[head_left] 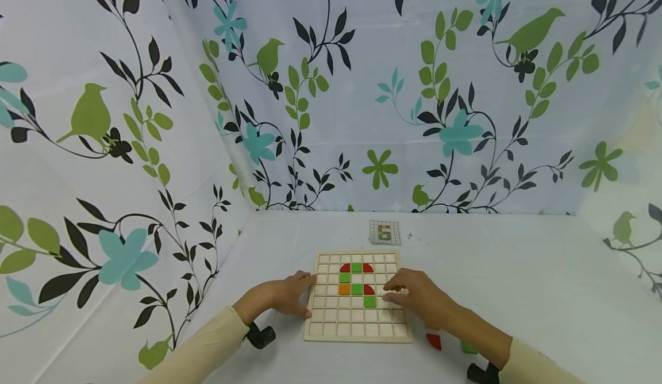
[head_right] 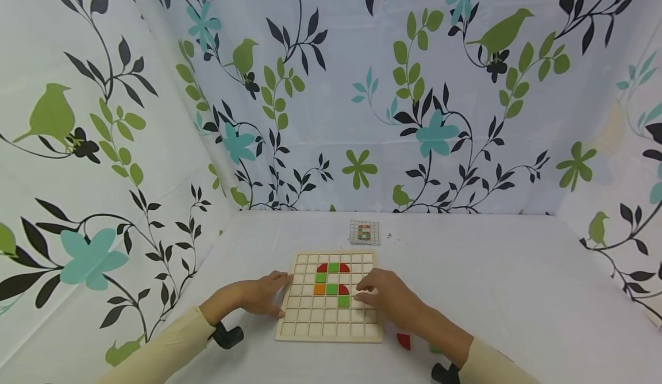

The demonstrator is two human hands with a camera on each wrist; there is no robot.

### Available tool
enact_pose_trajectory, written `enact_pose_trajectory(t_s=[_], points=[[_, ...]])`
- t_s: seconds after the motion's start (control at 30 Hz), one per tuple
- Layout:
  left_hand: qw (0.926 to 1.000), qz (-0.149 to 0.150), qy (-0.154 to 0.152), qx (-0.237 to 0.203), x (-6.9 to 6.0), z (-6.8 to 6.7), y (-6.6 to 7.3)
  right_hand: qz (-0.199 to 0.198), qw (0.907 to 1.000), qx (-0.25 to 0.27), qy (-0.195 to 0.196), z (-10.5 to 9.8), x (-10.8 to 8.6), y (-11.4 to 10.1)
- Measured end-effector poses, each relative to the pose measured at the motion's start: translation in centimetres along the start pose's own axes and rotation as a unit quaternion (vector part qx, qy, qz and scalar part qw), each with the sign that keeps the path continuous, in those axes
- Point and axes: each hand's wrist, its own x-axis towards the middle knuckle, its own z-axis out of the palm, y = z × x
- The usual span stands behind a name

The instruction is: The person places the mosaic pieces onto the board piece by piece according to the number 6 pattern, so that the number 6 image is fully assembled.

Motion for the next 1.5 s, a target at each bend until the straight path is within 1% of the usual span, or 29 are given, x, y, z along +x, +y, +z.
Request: enact_pose_trajectory(t_s=[0.13,0.23,0.3,0.43,0.6,0.73,0.83,0.9,0.97,1.03,1.07,1.13,1.23,1.33,1.37,1.4,1.47,1.5], points=[[1.0000,0.000,0.000,0.001,-0.1,-0.2,0.0,0.033,0.9980,0.014,0.052,-2.7,-1.3,1.1],[1.0000,0.001,0.001,0.000,-0.1,-0.2,0.0,0.075,0.9936,0.022,0.081,-4.4,-2.3,2.1],[1.0000,0.003,0.001,-0.002,-0.1,-0.3,0.0,0.100,0.9901,0.030,0.094,-5.2,-3.2,2.7],[0.9999,0.007,0.001,-0.010,-0.2,-0.3,0.1,0.132,0.9854,0.036,0.102,-6.5,-5.2,3.8],[0.9999,0.009,0.004,-0.011,-0.3,-0.1,0.2,0.162,0.9810,0.041,0.099,-7.6,-8.2,5.1],[0.9999,0.010,0.004,-0.007,-0.2,0.1,0.1,0.201,0.9733,0.061,0.093,-8.5,-10.9,6.0],[0.9999,0.011,0.004,-0.009,-0.2,0.0,0.1,0.237,0.9646,0.081,0.081,-9.1,-12.7,6.5],[0.9999,0.012,0.005,-0.011,-0.2,-0.1,0.1,0.266,0.9571,0.092,0.069,-9.3,-13.7,6.8],[0.9999,0.012,0.006,-0.010,-0.2,-0.1,0.1,0.287,0.9513,0.098,0.055,-9.3,-14.6,7.2],[0.9999,0.012,0.004,-0.005,-0.1,-0.1,0.1,0.300,0.9476,0.101,0.042,-9.0,-15.4,7.5],[0.9999,0.013,0.004,-0.001,-0.1,-0.1,0.0,0.301,0.9471,0.104,0.034,-8.9,-15.7,7.7],[0.9999,0.011,0.003,0.004,0.0,-0.1,0.0,0.294,0.9488,0.113,0.015,-8.6,-16.3,8.2],[1.0000,0.007,0.002,0.003,0.1,0.0,0.0,0.269,0.9539,0.132,-0.021,-8.1,-17.1,8.9],[1.0000,0.002,0.001,-0.007,0.0,0.1,0.1,0.249,0.9579,0.138,-0.041,-7.5,-17.7,9.5],[1.0000,0.001,0.001,-0.009,-0.1,0.1,0.1,0.250,0.9588,0.130,-0.038,-7.2,-17.7,9.5],[1.0000,0.001,0.002,-0.008,-0.2,0.2,0.2,0.262,0.9573,0.120,-0.029,-6.9,-17.8,9.4],[0.9999,0.003,0.005,-0.008,-0.3,0.2,0.2,0.272,0.9586,0.084,-0.011,-6.3,-17.7,9.2],[1.0000,0.004,0.006,-0.007,-0.4,0.1,0.2,0.281,0.9576,0.063,-0.001,-6.0,-17.6,9.0]])
